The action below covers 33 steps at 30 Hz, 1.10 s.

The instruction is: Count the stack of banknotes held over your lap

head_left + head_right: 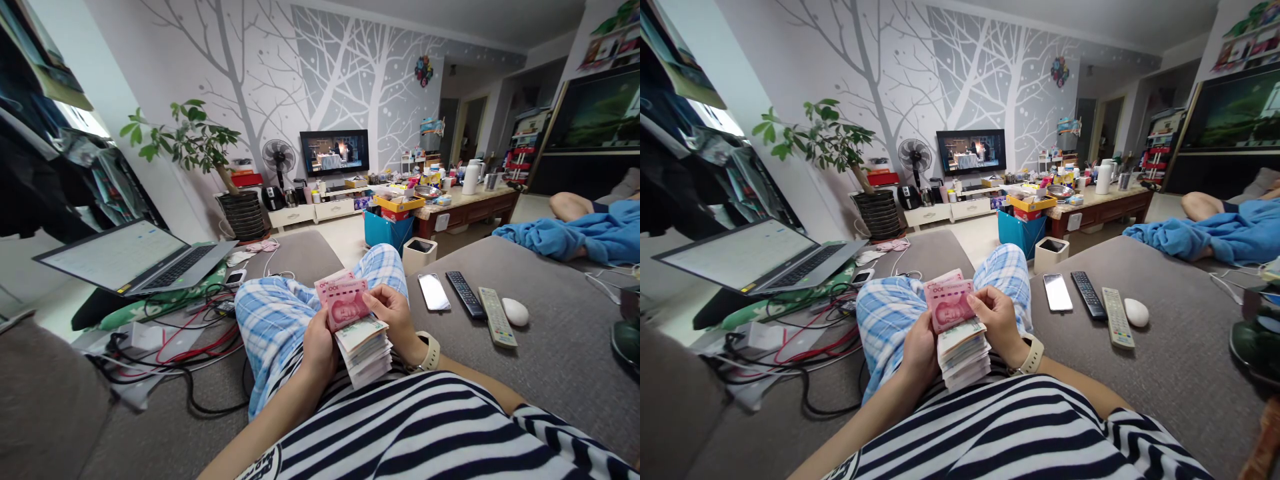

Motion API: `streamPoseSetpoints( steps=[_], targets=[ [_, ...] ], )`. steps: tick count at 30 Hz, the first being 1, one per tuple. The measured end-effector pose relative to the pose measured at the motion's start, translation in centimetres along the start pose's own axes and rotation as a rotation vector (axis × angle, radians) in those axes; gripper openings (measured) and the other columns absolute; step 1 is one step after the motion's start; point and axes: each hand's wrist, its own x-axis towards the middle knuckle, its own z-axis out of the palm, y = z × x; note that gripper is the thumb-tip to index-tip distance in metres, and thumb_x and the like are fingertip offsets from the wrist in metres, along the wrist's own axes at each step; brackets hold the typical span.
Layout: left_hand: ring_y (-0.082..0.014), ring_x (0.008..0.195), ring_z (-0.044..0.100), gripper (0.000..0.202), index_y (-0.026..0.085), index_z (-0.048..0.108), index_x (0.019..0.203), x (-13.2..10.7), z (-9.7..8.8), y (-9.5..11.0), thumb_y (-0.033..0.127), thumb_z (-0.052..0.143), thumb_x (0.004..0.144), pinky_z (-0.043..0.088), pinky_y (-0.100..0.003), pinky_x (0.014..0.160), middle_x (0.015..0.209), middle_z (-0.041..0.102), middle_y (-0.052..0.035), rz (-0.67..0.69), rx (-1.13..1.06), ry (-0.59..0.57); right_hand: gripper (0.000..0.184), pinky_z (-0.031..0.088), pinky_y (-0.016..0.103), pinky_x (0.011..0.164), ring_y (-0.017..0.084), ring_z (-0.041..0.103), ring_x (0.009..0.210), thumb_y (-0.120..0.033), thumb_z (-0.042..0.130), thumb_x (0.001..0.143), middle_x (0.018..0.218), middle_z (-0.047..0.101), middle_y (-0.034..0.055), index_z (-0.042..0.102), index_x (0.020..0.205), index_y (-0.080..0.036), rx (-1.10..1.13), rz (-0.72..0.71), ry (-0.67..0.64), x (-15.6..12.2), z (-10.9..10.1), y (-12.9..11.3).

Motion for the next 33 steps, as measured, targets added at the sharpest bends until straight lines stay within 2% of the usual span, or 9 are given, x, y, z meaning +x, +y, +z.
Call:
streamPoseSetpoints(
  steps=[5,13,20,27,33],
  targets=[
    [-0.0171,0.062,0.06,0.014,0.014,0.066,0.069,0.12,-0.19,-0.06,0.026,0.065,0.064,0.05,-0.032,0.068,0.069,0.069,-0.003,0.018,0.034,0.017,0.028,0.037,0.026,0.052,0.012,0.045,0.054,-0.044,0.068,0.078,0.059,0.054,-0.0024,0.058,0.069,-0.019,0.006,0.017,-0.002,0.01,0.03,-0.05],
    [-0.0165,0.061,0.059,0.014,0.014,0.067,0.069,0.22,-0.19,-0.01,0.027,0.065,0.064,0.049,-0.03,0.067,0.069,0.069,-0.0028,0.021,0.045,-0.02,0.026,0.038,0.025,0.052,0.012,0.047,0.055,-0.042,0.068,0.078,0.061,0.055,-0.0019,0.06,0.07,-0.019,0.019,0.01,-0.004,0.03,0.09,-0.17],
    [-0.0184,0.063,0.062,0.017,0.014,0.068,0.072,0.18,-0.01,0.1,0.029,0.067,0.064,0.051,-0.033,0.071,0.07,0.07,-0.0032,-0.004,0.021,-0.005,0.028,0.036,0.025,0.051,0.012,0.045,0.054,-0.044,0.069,0.077,0.059,0.054,-0.0028,0.059,0.068,-0.019,0.014,0.01,0.002,0.17,0.05,0.13],
    [-0.0165,0.06,0.058,0.013,0.015,0.066,0.068,0.22,-0.37,-0.08,0.027,0.068,0.062,0.05,-0.031,0.066,0.066,0.068,-0.0016,0.023,0.052,-0.018,0.028,0.035,0.026,0.052,0.012,0.044,0.054,-0.043,0.068,0.078,0.059,0.053,-0.0026,0.058,0.068,-0.019,0.02,0.007,0.005,-0.01,0.16,-0.22],
    [-0.0191,0.064,0.06,0.015,0.014,0.068,0.069,-0.09,-0.15,0.36,0.028,0.065,0.064,0.05,-0.033,0.068,0.07,0.069,-0.0045,0.017,0.081,-0.034,0.026,0.035,0.025,0.052,0.011,0.042,0.053,-0.04,0.066,0.08,0.058,0.051,-0.0033,0.057,0.068,-0.019,0.028,-0.023,-0.014,-0.17,0.08,-0.45]
  ],
)
